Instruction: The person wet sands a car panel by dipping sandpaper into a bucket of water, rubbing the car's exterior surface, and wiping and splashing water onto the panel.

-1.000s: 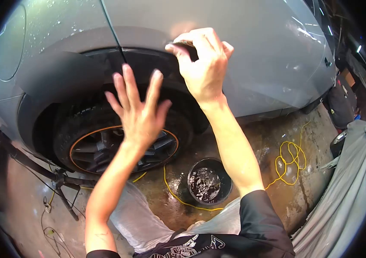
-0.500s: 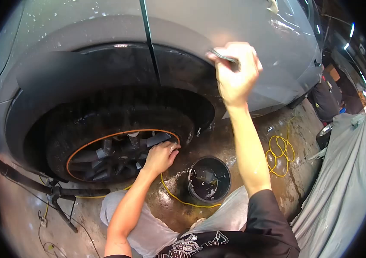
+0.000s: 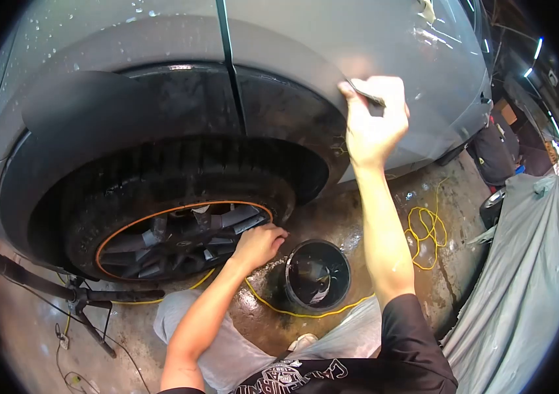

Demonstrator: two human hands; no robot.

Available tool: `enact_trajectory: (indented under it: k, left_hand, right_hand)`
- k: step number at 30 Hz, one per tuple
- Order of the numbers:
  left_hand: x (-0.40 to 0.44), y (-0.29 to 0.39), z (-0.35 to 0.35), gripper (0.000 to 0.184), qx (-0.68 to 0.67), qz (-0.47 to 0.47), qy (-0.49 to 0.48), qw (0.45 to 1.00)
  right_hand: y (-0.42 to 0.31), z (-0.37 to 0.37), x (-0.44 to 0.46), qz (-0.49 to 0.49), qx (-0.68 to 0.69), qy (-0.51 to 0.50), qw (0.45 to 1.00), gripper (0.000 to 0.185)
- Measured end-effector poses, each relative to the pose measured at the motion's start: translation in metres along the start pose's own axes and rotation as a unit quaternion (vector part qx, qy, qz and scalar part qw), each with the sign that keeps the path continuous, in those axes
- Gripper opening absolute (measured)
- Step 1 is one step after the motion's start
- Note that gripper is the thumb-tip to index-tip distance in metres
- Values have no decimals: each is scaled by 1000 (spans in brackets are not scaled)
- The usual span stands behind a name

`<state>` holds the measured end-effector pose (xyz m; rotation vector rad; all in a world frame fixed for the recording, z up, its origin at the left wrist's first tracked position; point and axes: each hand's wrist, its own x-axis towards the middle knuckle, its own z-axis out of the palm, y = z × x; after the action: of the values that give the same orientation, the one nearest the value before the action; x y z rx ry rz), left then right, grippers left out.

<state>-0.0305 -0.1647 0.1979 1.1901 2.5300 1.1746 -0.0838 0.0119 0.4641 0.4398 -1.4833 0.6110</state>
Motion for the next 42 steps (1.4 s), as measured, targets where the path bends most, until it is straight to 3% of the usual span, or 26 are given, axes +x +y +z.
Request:
enact_trajectory:
  k: [1,3,6,8,10,12,15,18,20,21,25,28,30,34,38,40,42]
  left_hand:
    - [4,3,2,20,-2,3,11,1000]
    - [10,11,4,20,-11,6,15,1000]
    - [8,15,3,21,-28,9,17,999]
    - [3,9,-1,22,-20,-7,-2,1000]
    - [3,7,-4,24,-5,-24,-14,1000]
    - [8,9,4,25,-9,-11,14,1000]
    - [10,11,13,25,-18,-10,-9,1000]
    - [6,9,6,24,-18,-16,-33,999]
    - [4,2,2,25,0,-47,-49,998]
    - [5,8,-4,28,17,-49,-47,998]
    - [14,12,13,31,-23,-7,-28,999]
    - [9,16,14,30,-2,-38,-82,996]
    - [9,13,10,29,17,-33,-90,995]
    - [17,20,16,29,26,-31,-59,997]
    - [12,16,21,30,-9,-20,-66,998]
    - [7,12,15,32,29,-60,-129,989]
    - [8,11,14,33,46,-80,-124,988]
  right_hand:
    - [-22,20,21,-137,-18,-25,990,24]
    - [-55,51,43,-181,-1,-22,983,25]
    - [-31,29,26,-121,37,-52,991,22]
    - [22,-14,-3,-57,-14,-13,998,28]
    - [8,-13,-1,-15,-61,-11,998,25]
    - [-25,26,21,-101,39,-39,993,24]
    - [-61,54,43,-184,21,-52,981,21]
    - [-17,7,15,-108,-4,-84,991,17]
    - [31,-33,-17,18,-88,-56,994,28]
    - [20,-24,-14,29,-41,-31,998,28]
    - [-47,53,40,-145,40,-45,988,21]
    - [-31,31,30,-153,4,-79,985,19]
    - [-9,-5,13,-33,26,-64,997,19]
    - [-36,33,28,-126,63,-83,987,27]
    - [-42,30,32,-201,-9,-108,974,26]
    - [2,-4,9,-99,6,-109,989,25]
    - [-6,0,7,-77,-59,-99,990,25]
